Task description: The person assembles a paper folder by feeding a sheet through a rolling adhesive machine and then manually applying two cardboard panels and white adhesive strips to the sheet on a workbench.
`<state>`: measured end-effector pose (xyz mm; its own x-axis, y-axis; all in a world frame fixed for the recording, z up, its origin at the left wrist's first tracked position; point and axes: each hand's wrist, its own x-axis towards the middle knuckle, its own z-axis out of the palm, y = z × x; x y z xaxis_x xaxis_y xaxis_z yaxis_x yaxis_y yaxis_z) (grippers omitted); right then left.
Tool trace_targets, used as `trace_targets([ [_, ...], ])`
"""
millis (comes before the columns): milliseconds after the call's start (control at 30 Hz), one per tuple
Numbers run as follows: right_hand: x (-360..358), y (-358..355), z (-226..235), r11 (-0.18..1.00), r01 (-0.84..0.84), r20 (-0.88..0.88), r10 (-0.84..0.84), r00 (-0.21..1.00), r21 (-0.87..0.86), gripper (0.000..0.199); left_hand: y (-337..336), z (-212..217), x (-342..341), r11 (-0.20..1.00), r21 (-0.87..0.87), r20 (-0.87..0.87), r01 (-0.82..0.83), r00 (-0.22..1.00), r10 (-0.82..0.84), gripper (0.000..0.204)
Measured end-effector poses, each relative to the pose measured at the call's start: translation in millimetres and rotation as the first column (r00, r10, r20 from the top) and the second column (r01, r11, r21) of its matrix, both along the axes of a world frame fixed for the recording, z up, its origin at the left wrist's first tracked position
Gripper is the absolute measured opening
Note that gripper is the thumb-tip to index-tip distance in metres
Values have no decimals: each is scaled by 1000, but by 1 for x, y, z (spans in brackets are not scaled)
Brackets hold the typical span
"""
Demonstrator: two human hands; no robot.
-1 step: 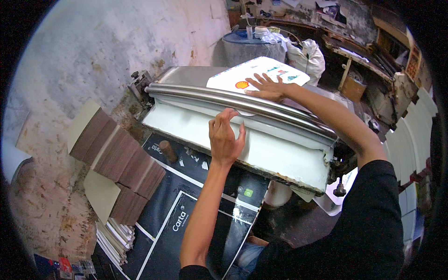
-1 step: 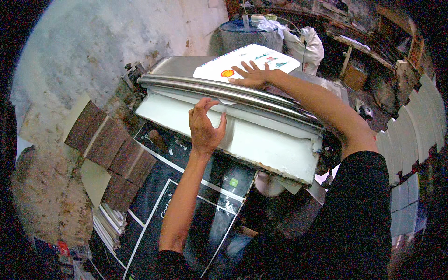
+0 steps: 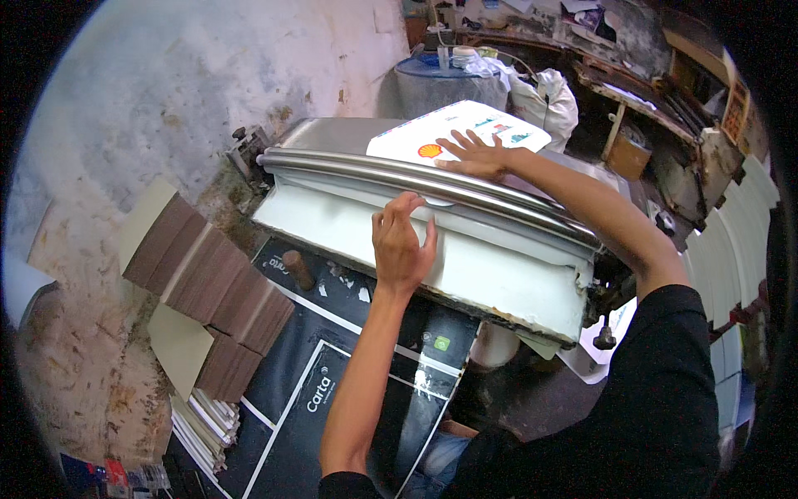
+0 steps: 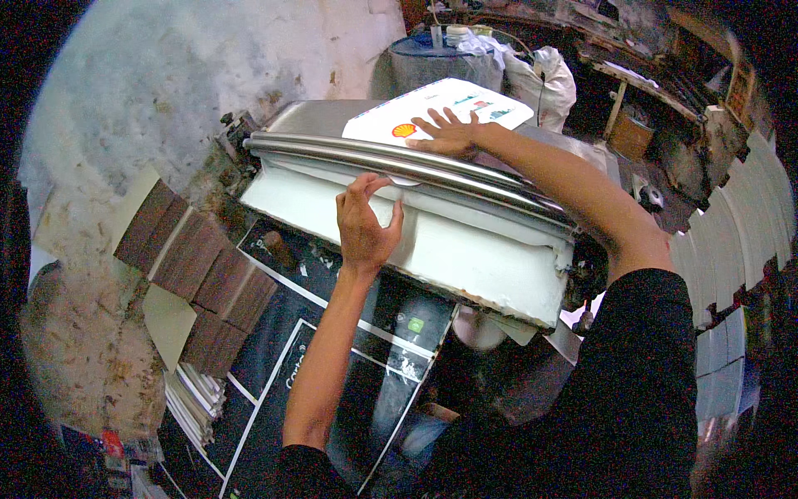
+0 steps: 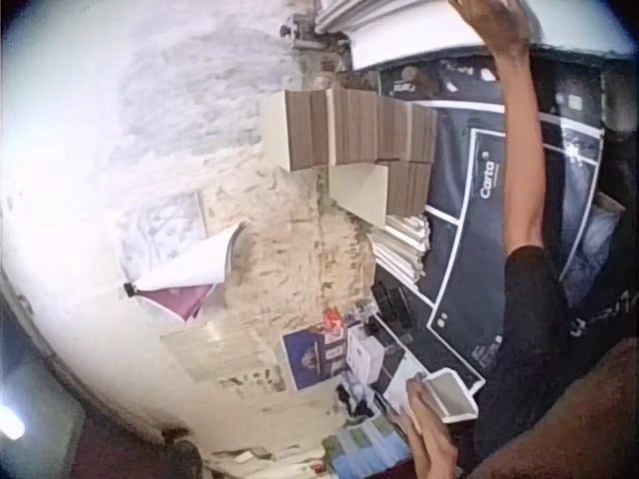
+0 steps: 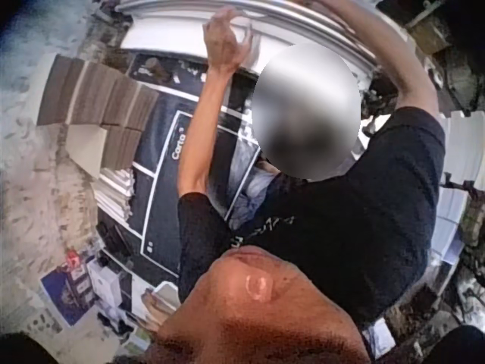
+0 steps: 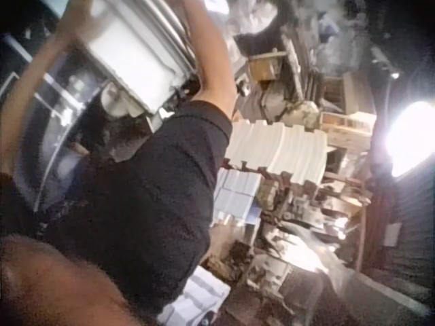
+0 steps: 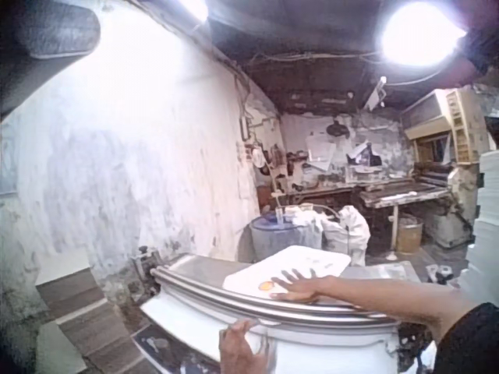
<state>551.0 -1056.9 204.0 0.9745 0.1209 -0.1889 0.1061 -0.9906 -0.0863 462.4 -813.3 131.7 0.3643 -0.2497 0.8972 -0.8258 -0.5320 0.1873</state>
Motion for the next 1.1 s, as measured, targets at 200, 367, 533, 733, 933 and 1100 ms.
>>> trace_targets([
  [200,0,-5,0,1000,2,-12,-2,1000,9,103,-11,0,5,1000,-3,70,22,997,-22,47],
  [367,-8,-2,5,999,-18,-26,19,999,37,103,-12,3,11,999,46,148,13,989,-20,40],
  [533,-17,5,19,981,-54,-92,72,993,187,104,0,8,9,995,74,129,71,988,-80,40],
  [733,-20,1,38,828,-68,-252,246,936,556,115,40,29,-28,984,147,115,97,987,-114,41],
  [933,-167,31,91,806,-481,224,427,876,346,85,116,67,-100,987,161,147,26,988,-50,56],
  [1100,-254,25,46,852,-511,474,405,782,116,93,143,96,-148,999,15,230,32,972,-34,60],
])
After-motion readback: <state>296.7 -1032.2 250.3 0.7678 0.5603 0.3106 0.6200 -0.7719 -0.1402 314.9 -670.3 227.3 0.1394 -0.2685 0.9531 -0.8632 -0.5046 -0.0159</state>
